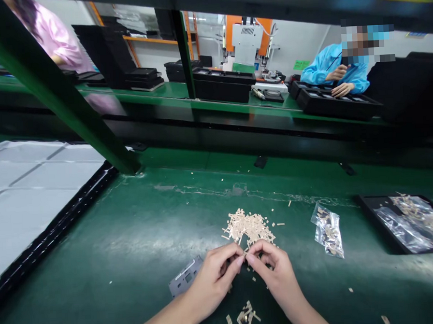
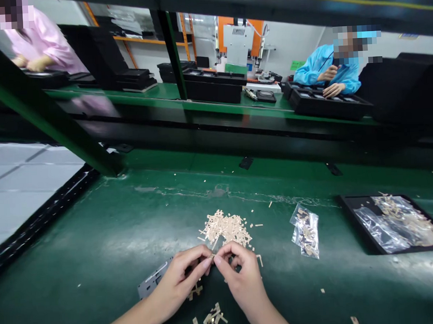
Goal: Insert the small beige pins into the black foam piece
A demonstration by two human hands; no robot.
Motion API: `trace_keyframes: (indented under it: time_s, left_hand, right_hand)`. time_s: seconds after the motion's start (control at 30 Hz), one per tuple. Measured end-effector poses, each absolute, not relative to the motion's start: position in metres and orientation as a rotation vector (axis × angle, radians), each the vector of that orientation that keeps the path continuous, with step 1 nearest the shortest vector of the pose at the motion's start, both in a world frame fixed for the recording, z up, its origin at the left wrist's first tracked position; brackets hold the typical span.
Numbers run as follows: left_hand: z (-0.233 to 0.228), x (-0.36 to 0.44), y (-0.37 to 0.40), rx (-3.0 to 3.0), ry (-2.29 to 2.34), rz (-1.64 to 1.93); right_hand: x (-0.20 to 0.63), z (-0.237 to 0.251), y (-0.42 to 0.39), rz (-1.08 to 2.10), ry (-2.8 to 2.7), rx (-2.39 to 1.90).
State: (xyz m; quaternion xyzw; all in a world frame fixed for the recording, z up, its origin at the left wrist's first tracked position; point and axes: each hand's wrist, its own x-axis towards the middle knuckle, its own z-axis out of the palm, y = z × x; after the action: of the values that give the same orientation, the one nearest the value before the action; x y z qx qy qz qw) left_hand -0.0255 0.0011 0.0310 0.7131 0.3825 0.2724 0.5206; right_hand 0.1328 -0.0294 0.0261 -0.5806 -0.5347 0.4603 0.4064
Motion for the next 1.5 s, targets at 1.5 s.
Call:
trace_keyframes:
  time_s: [1.5]
  left_hand:
    - [0.022, -0.024, -0.002, 1.749, 0.943, 0.666]
  right_hand:
    - [0.134, 0.03, -0.036, 0.16, -1.924, -1.277]
